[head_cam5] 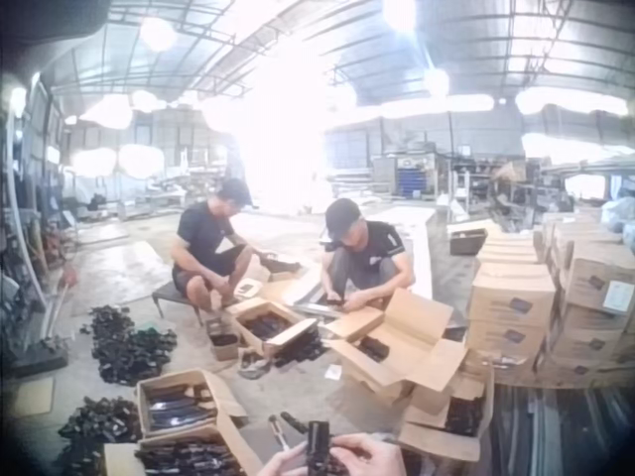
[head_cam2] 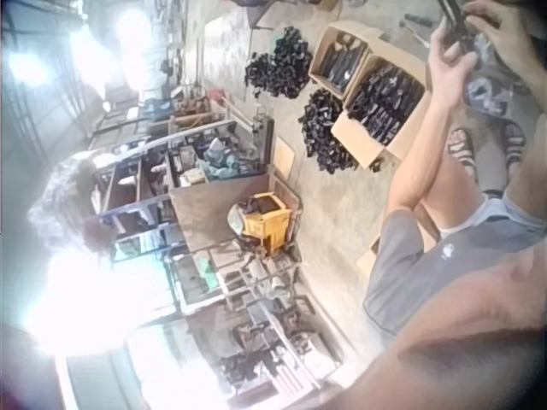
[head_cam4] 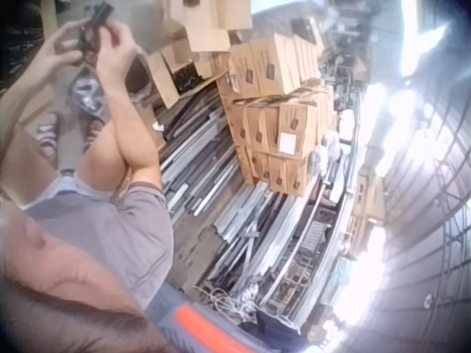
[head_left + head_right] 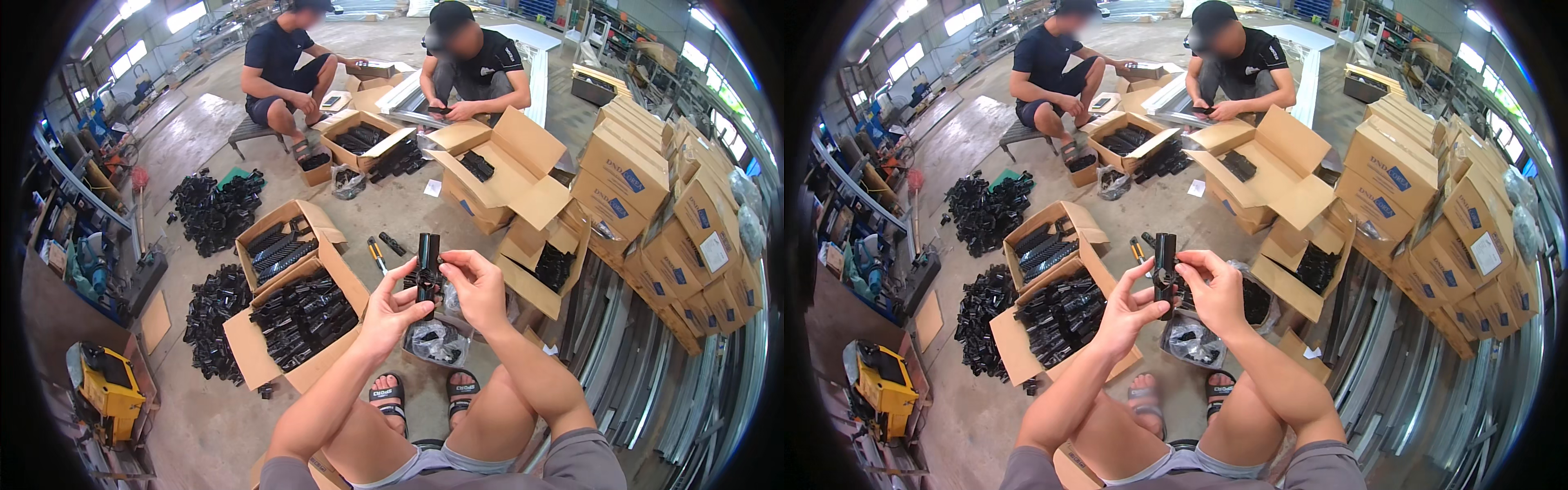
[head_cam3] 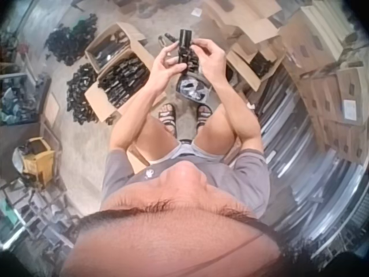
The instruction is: The person sorts small black metal parts from cardboard boxes by hand, picking up individual pieces to check them before placing them into plastic bags or other boxes.
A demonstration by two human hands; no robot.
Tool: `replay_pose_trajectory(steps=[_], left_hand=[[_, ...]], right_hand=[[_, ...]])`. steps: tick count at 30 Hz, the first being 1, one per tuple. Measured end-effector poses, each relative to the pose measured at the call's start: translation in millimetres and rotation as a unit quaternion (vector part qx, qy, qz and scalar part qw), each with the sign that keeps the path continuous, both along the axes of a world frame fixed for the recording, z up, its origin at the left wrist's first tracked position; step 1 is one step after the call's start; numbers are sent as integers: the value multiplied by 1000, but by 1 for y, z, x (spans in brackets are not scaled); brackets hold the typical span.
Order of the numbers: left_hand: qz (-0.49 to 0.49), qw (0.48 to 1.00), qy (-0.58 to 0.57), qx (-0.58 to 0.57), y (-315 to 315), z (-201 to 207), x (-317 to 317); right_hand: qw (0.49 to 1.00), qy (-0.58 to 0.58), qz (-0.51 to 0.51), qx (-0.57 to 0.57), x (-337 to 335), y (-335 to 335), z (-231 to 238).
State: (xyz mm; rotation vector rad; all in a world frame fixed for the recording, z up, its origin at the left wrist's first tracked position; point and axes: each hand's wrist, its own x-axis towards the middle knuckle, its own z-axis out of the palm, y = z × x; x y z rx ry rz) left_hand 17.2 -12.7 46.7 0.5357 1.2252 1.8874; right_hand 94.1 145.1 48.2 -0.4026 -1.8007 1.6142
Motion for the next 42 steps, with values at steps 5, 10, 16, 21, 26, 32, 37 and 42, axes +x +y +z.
replay_pose_trajectory(steps=[5,10,16,21,26,32,37,42], left_hand=[[3,1000,-1,-7,2,-1,-1],[2,1000,1,-7,1,-3,-1],[-1,1000,8,-12,1,1,-1],[-6,1000,10,-2,0,-2,-3],[-6,1000,23,-5,1,-4,-2],[-7,1000,30,4,-1,-4,0],[0,1000,23,-2,-2,-1,0],[-14,999,31,-1,-3,-2,-1]], right_hand=[[999,-17,-4,32,1,-1,2],[999,-15,-21,36,0,-1,2],[999,-33,-13,27,2,3,0],[1000,-19,-8,11,-1,3,-6],[1000,-17,-2,-26,-1,3,-8],[996,-77,-14,54,3,-4,4],[975,-36,-8,218,8,-7,13],[968,-93,22,233,9,2,8]])
